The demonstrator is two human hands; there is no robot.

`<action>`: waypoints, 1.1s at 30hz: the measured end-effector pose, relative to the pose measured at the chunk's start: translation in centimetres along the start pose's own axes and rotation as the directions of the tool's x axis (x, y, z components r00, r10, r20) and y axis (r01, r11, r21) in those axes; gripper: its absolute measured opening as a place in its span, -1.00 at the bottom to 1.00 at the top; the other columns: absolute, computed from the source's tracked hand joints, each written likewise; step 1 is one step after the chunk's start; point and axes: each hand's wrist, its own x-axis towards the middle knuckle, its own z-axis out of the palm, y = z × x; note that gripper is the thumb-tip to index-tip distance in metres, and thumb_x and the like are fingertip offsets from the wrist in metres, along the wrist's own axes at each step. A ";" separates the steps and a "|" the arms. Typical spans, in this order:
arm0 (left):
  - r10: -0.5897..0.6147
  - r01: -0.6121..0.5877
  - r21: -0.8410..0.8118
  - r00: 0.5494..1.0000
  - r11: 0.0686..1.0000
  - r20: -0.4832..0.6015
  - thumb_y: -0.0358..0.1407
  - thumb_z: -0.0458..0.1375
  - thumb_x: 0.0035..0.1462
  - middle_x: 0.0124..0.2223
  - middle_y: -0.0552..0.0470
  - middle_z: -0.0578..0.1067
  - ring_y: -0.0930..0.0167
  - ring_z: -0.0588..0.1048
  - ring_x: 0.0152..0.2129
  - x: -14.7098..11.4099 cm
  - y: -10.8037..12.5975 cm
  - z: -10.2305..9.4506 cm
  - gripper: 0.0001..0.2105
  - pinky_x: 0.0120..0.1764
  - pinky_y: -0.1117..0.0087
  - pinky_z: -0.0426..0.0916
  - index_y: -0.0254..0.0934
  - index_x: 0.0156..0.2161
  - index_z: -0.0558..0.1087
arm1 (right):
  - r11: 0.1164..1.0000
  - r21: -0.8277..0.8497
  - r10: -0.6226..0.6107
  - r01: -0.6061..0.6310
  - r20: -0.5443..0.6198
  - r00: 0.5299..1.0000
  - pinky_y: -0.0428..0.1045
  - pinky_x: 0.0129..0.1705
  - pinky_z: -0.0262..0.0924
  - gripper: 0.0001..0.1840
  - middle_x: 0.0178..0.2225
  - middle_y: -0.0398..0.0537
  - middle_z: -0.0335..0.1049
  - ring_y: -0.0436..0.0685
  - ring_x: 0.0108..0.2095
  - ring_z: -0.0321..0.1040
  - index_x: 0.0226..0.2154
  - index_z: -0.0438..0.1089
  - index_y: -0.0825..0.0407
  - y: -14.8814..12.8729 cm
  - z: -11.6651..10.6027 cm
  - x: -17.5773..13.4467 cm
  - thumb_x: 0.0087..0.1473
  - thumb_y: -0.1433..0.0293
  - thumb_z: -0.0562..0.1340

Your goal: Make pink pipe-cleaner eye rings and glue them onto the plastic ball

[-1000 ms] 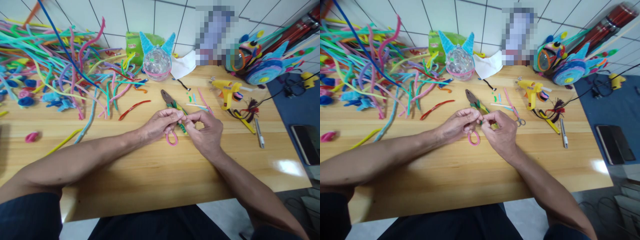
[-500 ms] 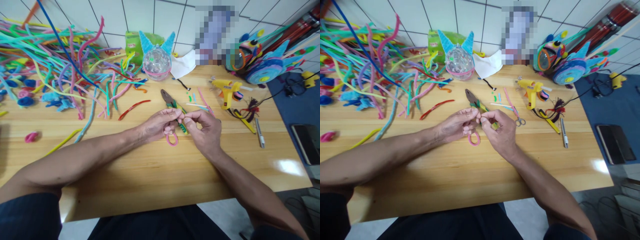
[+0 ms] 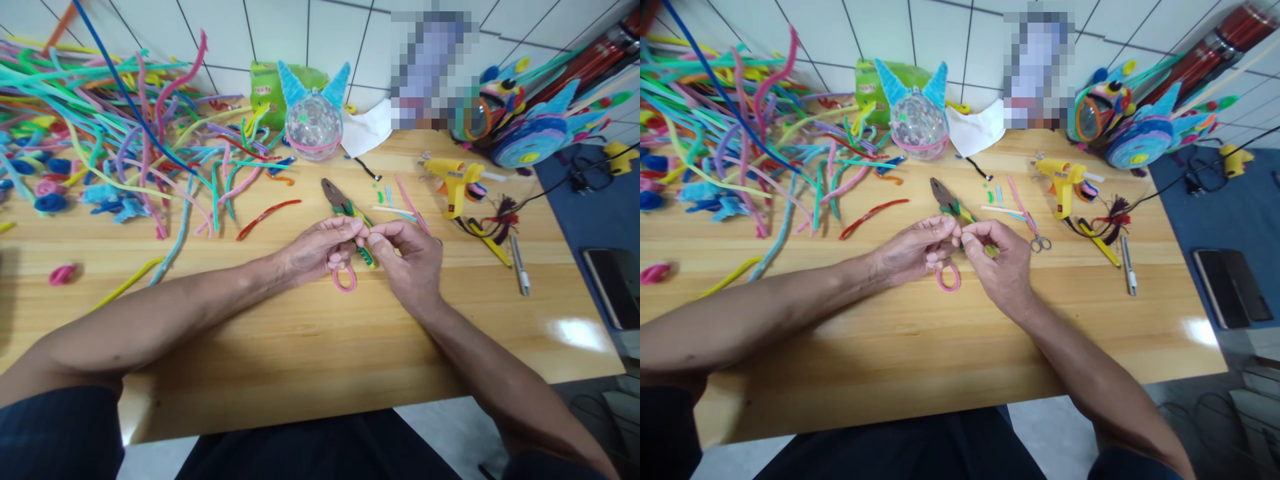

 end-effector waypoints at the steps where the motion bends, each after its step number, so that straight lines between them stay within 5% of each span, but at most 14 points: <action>1: 0.000 0.000 -0.003 1.000 1.000 0.001 -0.21 0.44 0.32 -0.41 0.17 0.47 0.70 0.20 -0.71 0.0 0.0 0.0 -0.71 -0.65 0.65 0.19 -0.36 -0.33 0.53 | 1.000 0.014 0.007 -0.007 0.004 1.000 0.07 -0.17 0.49 -0.86 -0.32 -0.13 0.70 0.08 -0.35 0.55 -0.30 0.61 -0.07 0.0 0.0 0.0 0.32 0.29 0.37; 22: -0.025 0.025 -0.045 0.999 0.999 -0.019 -0.26 0.40 0.36 -0.40 0.17 0.49 0.70 0.20 -0.72 -0.1 0.0 0.2 -0.73 -0.65 0.63 0.20 -0.35 -0.35 0.53 | 0.996 0.069 0.056 -0.057 0.011 0.998 0.03 -0.25 0.41 -0.85 -0.31 -0.12 0.68 0.07 -0.35 0.50 -0.25 0.60 -0.06 0.4 0.3 -0.4 0.32 0.23 0.40; 33: -0.015 0.016 -0.067 1.000 0.998 0.013 -0.23 0.46 0.29 -0.44 0.20 0.47 0.70 0.20 -0.73 0.1 -0.2 0.0 -0.70 -0.65 0.65 0.23 -0.35 -0.36 0.51 | 0.997 0.072 0.024 -0.025 0.011 1.000 0.01 -0.24 0.37 -0.90 -0.33 -0.14 0.66 0.05 -0.33 0.50 -0.28 0.58 -0.04 0.5 0.5 -0.3 0.31 0.35 0.36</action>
